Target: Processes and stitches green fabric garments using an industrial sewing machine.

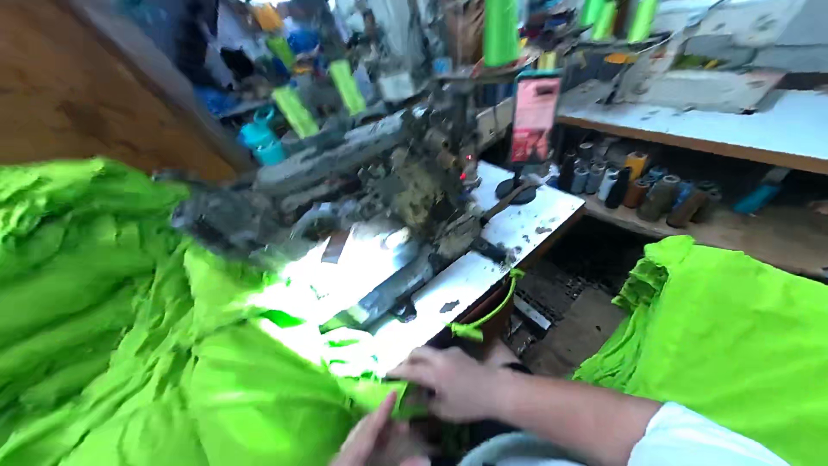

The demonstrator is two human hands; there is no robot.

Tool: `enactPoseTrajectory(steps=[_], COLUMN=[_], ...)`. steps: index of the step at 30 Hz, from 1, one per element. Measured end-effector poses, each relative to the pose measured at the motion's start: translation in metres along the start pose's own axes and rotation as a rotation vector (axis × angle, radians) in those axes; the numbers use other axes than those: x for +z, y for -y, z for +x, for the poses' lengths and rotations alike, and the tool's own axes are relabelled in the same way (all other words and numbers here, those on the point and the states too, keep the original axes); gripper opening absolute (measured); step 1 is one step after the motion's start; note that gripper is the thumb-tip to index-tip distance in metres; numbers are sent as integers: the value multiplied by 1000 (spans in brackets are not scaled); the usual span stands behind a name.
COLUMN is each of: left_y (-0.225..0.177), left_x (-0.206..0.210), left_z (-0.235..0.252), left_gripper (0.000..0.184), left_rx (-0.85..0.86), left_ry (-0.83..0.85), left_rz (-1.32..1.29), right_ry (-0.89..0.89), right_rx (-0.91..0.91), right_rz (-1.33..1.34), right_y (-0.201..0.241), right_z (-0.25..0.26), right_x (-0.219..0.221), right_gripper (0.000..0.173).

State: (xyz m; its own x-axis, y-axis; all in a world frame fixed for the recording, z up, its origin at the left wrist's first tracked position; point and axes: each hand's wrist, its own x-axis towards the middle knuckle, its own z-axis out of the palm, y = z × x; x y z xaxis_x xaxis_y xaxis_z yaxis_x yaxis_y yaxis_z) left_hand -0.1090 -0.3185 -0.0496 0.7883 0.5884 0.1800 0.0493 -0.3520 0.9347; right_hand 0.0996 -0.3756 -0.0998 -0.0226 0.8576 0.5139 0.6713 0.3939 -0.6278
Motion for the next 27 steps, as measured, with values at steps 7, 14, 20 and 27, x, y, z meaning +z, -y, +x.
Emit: enactPoseTrajectory(steps=[7,14,20,27], left_y=[10,1,23,21], left_x=[5,11,-14,-32], left_z=[-5,-2,-16,-26], left_gripper=[58,48,10,15], left_rx=[238,103,35,245], left_ry=[-255,-328,-223,-184], left_rz=[-23,29,-175,-633], right_ry=[-17,52,171,-197], right_rx=[117,276,161,488], right_rz=[435,794,820,528], right_y=[16,41,35,5], right_z=[12,24,6,12], right_x=[-6,2,2,18], right_gripper=[26,12,23,9])
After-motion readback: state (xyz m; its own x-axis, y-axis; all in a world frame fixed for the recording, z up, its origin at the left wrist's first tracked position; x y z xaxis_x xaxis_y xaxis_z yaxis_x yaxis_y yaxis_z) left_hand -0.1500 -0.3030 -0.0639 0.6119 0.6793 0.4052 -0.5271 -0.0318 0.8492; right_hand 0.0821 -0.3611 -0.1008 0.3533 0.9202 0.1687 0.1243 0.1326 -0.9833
